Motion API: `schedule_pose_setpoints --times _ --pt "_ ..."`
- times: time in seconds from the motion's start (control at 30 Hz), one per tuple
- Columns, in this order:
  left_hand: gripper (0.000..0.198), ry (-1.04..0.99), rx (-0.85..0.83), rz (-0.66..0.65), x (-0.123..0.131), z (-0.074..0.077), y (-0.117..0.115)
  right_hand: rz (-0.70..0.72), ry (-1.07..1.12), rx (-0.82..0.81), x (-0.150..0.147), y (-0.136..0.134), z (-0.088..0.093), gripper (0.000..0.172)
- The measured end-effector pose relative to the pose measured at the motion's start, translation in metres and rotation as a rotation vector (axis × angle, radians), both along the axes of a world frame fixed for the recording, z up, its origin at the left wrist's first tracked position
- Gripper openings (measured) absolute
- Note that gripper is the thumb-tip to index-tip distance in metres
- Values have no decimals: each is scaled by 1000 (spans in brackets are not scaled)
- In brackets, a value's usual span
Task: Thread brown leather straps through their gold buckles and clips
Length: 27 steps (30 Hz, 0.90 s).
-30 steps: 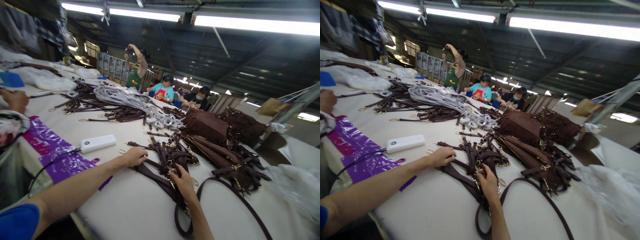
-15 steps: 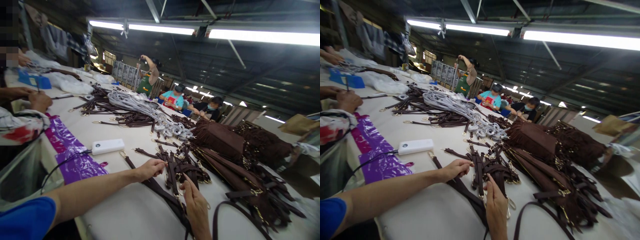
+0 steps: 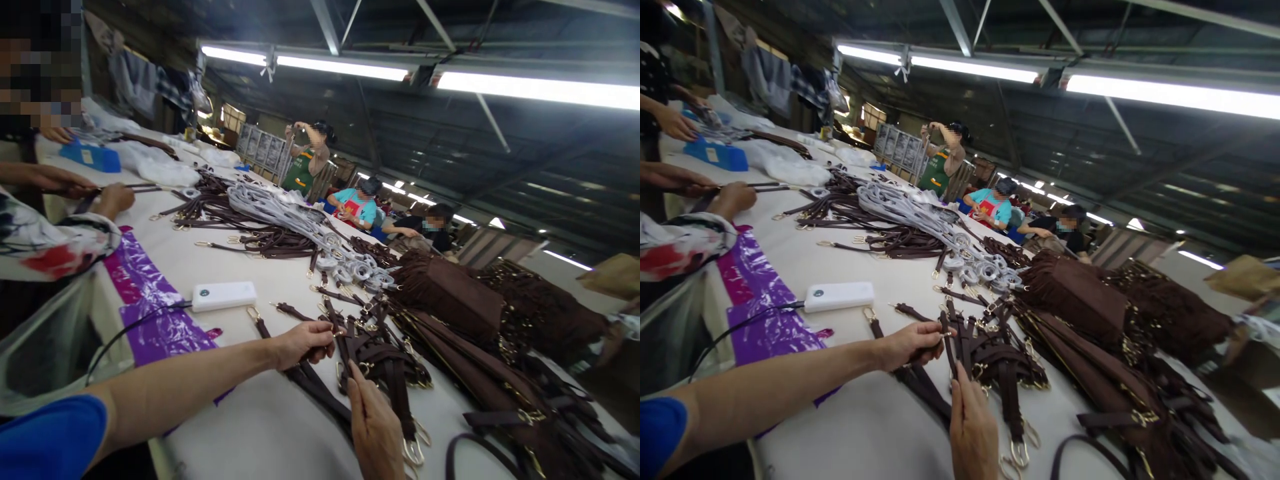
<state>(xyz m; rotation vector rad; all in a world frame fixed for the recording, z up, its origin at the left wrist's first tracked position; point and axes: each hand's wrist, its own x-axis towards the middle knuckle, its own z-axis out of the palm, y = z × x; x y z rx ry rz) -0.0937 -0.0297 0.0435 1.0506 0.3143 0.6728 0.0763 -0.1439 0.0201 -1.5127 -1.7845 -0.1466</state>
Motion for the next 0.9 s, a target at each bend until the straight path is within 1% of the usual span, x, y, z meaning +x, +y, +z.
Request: schedule_pose_setpoints --times 0.07,0.13,0.17,0.23,0.3,0.37,0.43,0.47,0.53,0.57,0.6,0.67,0.73,0.77,0.83,0.9 --pt "55 31 33 -113 1 -1 -6 20 68 -30 -9 0 1 48" --pt "55 50 -1 -213 3 -2 -12 24 152 -95 -16 -1 1 47" --pt "55 60 -36 -240 4 -3 -14 22 201 -137 -18 -2 0 48" --pt "55 79 -100 -249 7 -5 -17 5 297 -196 -19 -3 -2 49" --pt "49 116 -96 -239 9 -6 -20 -23 357 -182 -18 -4 -1 54" --pt "38 175 -4 -228 10 -6 -23 -50 357 -130 -16 -5 3 61" --pt "25 249 183 -241 11 -6 -28 -68 314 -96 -15 -7 11 61" --pt "20 285 298 -247 11 -6 -30 -76 293 -92 -16 -8 15 58" --pt "12 358 499 -251 12 -8 -35 -71 278 -124 -18 -10 23 45" --pt "10 395 557 -254 12 -9 -37 -54 301 -162 -19 -11 27 38" --pt "9 430 579 -266 12 -9 -38 -35 354 -206 -19 -12 30 35" --pt "9 474 522 -327 12 -9 -38 -34 552 -296 -17 -15 35 35" --pt "17 488 376 -412 10 -6 -37 -86 850 -332 -10 -18 38 40" --pt "22 483 281 -454 9 -5 -37 -106 1006 -318 -5 -19 40 43" --pt "31 442 90 -551 7 -1 -36 -96 1256 -251 4 -19 44 47" --pt "36 373 -36 -665 6 1 -35 -64 1396 -178 12 -19 46 46"
